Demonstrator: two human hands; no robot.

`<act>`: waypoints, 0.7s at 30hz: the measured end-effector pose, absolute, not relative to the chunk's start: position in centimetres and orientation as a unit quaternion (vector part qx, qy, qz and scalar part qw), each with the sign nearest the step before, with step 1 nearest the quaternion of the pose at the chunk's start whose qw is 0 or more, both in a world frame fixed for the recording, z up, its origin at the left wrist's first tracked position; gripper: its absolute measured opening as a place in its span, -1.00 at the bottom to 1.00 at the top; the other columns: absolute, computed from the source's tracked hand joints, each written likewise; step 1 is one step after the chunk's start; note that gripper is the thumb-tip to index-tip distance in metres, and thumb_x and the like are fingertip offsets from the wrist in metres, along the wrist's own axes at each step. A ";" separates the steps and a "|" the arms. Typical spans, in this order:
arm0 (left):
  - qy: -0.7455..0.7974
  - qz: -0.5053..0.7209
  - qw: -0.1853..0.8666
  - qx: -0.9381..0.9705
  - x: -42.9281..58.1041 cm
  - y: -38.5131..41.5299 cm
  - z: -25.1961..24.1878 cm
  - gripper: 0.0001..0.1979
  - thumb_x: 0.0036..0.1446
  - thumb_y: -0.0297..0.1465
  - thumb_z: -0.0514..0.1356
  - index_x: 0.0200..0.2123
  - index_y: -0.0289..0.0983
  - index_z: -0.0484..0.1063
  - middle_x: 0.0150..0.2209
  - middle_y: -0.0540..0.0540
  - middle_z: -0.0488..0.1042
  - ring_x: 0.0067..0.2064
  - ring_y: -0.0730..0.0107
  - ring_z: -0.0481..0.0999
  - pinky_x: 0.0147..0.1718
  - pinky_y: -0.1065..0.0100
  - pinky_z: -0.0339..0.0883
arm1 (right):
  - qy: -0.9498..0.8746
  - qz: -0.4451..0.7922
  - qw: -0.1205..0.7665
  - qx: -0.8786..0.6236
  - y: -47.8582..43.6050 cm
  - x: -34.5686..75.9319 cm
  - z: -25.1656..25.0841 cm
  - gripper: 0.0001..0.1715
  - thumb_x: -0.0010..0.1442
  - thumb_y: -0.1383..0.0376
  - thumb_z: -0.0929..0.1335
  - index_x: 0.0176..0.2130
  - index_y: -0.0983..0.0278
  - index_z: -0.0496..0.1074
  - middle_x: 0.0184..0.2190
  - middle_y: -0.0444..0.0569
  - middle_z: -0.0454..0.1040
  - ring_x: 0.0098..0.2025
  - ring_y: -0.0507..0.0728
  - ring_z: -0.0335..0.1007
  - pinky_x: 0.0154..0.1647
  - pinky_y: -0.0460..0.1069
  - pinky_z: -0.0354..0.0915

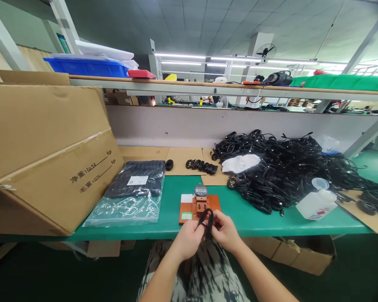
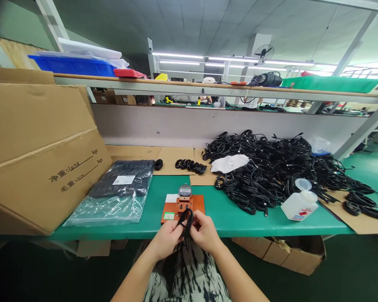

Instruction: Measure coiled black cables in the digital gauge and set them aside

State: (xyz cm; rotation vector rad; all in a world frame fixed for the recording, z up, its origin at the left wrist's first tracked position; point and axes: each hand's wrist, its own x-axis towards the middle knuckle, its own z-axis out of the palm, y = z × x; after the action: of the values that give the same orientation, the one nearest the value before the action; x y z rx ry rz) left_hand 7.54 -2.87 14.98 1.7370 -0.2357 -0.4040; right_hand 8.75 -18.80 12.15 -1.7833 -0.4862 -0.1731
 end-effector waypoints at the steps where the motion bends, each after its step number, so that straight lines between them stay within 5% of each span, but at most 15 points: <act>1: -0.103 -0.175 0.622 0.756 7.5 -2.9 15.0 -0.49 0.16 0.07 0.01 -0.56 -0.23 0.13 -0.65 0.12 0.07 -0.58 0.53 0.03 -0.59 0.42 -0.15 | -0.210 -0.073 0.599 -0.769 -18.8 8.7 12.2 -0.87 0.17 0.29 0.32 -0.38 0.31 0.30 -0.57 -0.20 0.21 -0.53 -0.02 0.05 -0.52 -0.13 0.07; 10: -0.136 -0.149 0.599 0.775 7.4 -2.6 15.6 -0.55 0.22 -0.04 -0.04 -0.56 -0.24 0.13 -0.58 0.05 0.16 -0.52 0.48 0.08 -0.55 0.40 -0.11 | -0.194 -0.056 0.595 -0.778 -18.9 8.6 12.2 -0.78 0.22 0.20 0.32 -0.38 0.30 0.28 -0.56 -0.20 0.17 -0.53 -0.01 0.08 -0.53 -0.13 0.11; 21: -0.130 -0.128 0.596 0.782 7.5 -2.4 16.0 -0.55 0.22 -0.07 0.00 -0.57 -0.27 0.26 -0.58 0.01 0.27 -0.50 0.42 0.17 -0.52 0.38 -0.04 | -0.184 -0.061 0.589 -0.784 -19.0 8.4 12.2 -0.75 0.24 0.16 0.32 -0.32 0.31 0.36 -0.48 -0.08 0.35 -0.44 0.05 0.30 -0.42 -0.09 0.30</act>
State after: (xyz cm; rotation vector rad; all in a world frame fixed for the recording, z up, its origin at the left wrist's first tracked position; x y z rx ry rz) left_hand 7.49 -2.41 16.05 1.8149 -0.3008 -0.2962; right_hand 8.37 -19.01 12.18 -1.8261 -0.4293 -0.1412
